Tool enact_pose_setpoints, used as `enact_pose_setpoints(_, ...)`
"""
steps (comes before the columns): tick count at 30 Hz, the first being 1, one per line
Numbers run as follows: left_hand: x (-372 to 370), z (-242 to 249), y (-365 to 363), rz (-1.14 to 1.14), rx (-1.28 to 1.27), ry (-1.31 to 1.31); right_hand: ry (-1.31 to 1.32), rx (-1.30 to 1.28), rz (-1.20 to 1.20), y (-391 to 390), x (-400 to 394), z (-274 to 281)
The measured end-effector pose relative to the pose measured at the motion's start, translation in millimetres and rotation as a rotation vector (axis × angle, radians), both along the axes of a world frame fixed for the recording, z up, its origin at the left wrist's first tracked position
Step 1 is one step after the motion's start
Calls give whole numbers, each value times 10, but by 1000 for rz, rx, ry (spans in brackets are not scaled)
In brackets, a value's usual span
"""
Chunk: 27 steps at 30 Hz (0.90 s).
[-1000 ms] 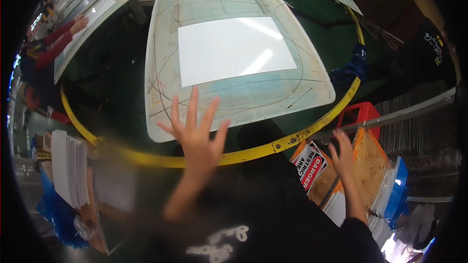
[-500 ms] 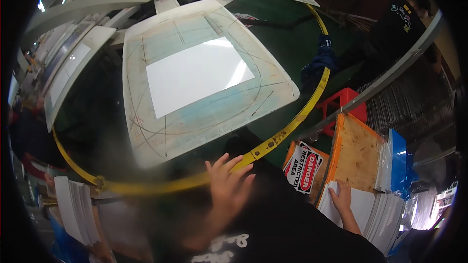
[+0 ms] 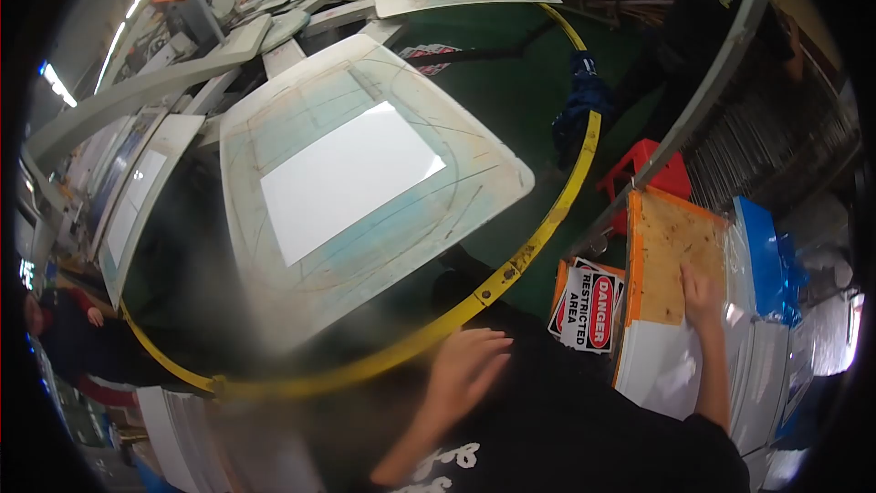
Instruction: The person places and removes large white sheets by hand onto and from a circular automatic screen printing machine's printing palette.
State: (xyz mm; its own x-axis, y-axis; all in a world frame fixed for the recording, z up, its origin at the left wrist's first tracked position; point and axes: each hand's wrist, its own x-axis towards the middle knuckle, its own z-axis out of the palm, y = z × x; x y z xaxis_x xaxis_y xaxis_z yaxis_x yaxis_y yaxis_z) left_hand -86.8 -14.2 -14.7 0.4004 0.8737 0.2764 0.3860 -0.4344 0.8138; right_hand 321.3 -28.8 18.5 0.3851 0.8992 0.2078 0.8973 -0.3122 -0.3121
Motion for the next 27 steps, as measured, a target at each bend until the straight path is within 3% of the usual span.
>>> enact_pose_setpoints(3,195,110,11,-127,-121,-67,-26,264,198,418,-367,371)
enact_pose_setpoints(4,290,146,33,-177,-178,-116,-126,193,238,518,-386,447)
enact_pose_setpoints(5,395,169,47,-227,-243,-165,-435,317,428,612,-508,558)
enact_pose_setpoints(6,507,183,65,-282,-335,-202,-426,247,476,722,-530,617)
enact_pose_setpoints(8,780,136,118,-434,-534,-260,-560,306,500,912,-611,674)
enact_pose_setpoints(9,920,80,143,-533,-637,-279,-448,247,445,1020,-568,620)
enact_pose_setpoints(10,1042,75,124,-582,-642,-329,-527,106,391,1000,-686,751)
enact_pose_setpoints(11,1167,80,94,-629,-644,-388,-795,246,454,1048,-539,604)
enact_pose_setpoints(12,1269,74,64,-671,-646,-452,-807,249,485,1074,-467,533)
enact_pose_setpoints(16,1516,27,7,-658,-969,-298,-411,-230,147,1218,-288,203)
enact_pose_setpoints(17,1618,-171,-34,-659,-833,-384,-331,-264,84,1212,-304,146)
enact_pose_setpoints(18,1701,-273,-43,-645,-892,-399,-252,-291,21,1200,-293,97)
enact_pose_setpoints(22,1896,-616,-45,-613,-1138,-438,-204,-357,7,1096,-52,-459)
enact_pose_setpoints(27,1978,-681,13,-564,-1205,-117,-196,-510,-45,983,133,-968)
